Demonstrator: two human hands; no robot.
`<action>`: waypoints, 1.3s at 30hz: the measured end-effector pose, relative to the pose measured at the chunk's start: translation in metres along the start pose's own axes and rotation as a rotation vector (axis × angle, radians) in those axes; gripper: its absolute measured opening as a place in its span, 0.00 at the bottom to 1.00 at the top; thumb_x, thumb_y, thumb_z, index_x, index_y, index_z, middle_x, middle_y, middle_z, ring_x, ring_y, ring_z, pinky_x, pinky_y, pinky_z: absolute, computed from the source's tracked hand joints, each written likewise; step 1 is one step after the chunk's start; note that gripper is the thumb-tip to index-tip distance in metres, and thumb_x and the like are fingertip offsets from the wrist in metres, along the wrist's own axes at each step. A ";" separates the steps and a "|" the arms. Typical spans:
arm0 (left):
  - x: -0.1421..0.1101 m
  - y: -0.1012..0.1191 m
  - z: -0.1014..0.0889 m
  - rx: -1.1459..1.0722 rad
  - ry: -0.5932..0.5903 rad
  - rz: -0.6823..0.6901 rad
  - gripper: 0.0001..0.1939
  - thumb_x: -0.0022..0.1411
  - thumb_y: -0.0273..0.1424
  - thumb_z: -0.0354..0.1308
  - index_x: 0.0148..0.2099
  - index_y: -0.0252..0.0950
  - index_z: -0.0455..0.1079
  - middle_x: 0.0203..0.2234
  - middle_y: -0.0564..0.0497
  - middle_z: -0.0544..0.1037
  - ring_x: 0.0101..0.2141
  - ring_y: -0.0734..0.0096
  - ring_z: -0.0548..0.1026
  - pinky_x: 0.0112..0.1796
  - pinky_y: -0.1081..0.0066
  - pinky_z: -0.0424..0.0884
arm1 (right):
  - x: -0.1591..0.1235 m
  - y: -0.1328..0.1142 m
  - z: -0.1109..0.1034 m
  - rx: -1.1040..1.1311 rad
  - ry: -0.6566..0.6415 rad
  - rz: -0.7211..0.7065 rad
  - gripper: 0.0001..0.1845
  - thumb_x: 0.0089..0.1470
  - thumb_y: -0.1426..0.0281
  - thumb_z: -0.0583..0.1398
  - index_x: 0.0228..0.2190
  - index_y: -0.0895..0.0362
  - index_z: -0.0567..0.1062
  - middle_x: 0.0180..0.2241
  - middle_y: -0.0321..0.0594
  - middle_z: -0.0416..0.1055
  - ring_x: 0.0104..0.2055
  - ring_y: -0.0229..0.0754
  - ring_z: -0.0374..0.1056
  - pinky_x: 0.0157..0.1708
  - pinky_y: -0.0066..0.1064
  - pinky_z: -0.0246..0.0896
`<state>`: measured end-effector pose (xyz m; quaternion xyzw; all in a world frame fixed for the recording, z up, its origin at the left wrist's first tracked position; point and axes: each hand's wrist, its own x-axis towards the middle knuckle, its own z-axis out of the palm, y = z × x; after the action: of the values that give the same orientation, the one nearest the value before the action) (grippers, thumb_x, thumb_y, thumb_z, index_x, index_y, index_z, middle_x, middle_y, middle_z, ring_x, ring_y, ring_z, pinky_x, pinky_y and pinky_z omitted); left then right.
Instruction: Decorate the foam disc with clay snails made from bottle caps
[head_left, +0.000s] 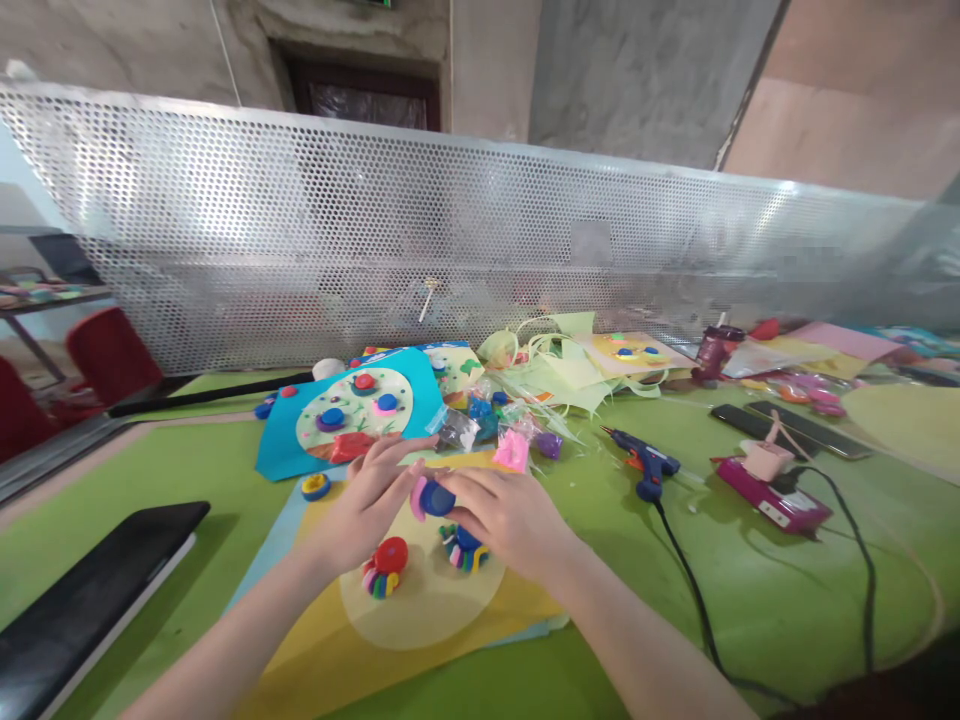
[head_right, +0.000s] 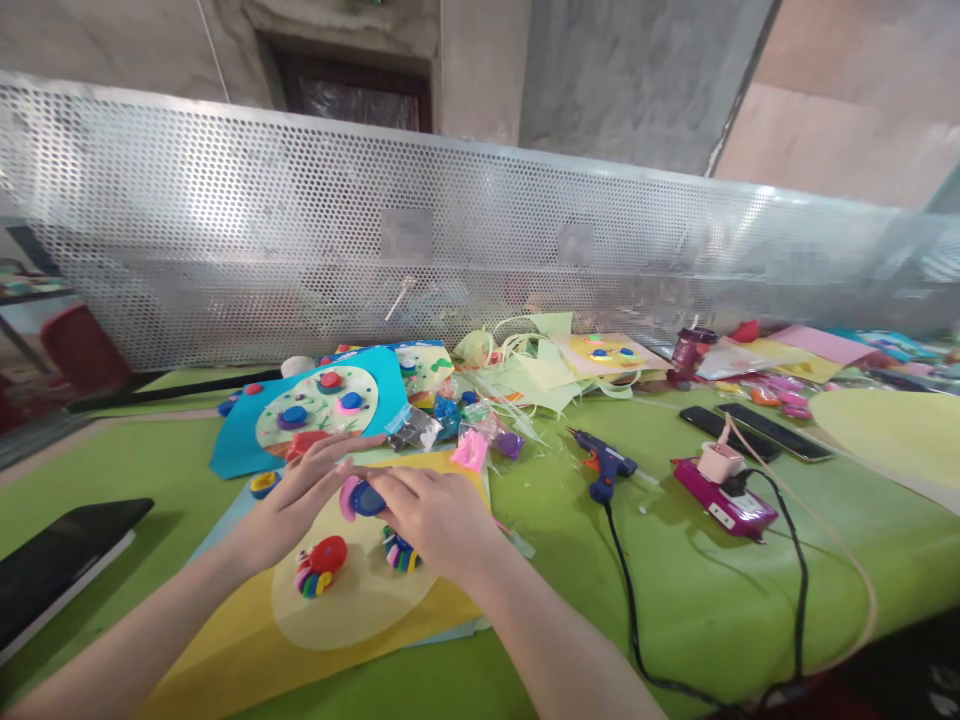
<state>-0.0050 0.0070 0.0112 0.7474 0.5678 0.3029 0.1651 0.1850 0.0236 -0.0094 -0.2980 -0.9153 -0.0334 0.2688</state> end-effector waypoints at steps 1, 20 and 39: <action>0.000 0.000 0.000 -0.029 0.001 -0.036 0.26 0.61 0.47 0.38 0.34 0.41 0.74 0.54 0.51 0.69 0.58 0.55 0.58 0.57 0.54 0.54 | 0.000 0.000 0.000 -0.002 -0.002 -0.003 0.16 0.60 0.67 0.53 0.49 0.58 0.68 0.47 0.41 0.72 0.44 0.40 0.71 0.42 0.30 0.67; -0.001 -0.005 0.014 -0.204 0.046 -0.134 0.23 0.57 0.43 0.40 0.38 0.42 0.76 0.51 0.52 0.73 0.54 0.64 0.67 0.54 0.67 0.63 | -0.001 0.004 0.013 -0.134 0.154 -0.184 0.16 0.59 0.76 0.52 0.48 0.63 0.69 0.44 0.45 0.74 0.43 0.40 0.71 0.37 0.28 0.68; 0.008 -0.017 -0.043 0.042 0.454 -0.082 0.20 0.62 0.42 0.42 0.46 0.39 0.69 0.51 0.49 0.71 0.56 0.61 0.62 0.58 0.62 0.52 | 0.002 0.039 -0.004 0.583 -0.242 0.643 0.16 0.53 0.67 0.59 0.43 0.56 0.75 0.38 0.41 0.76 0.36 0.39 0.69 0.34 0.27 0.62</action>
<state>-0.0432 0.0155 0.0360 0.6396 0.6266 0.4443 0.0299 0.2076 0.0561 -0.0091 -0.4807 -0.7722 0.3463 0.2294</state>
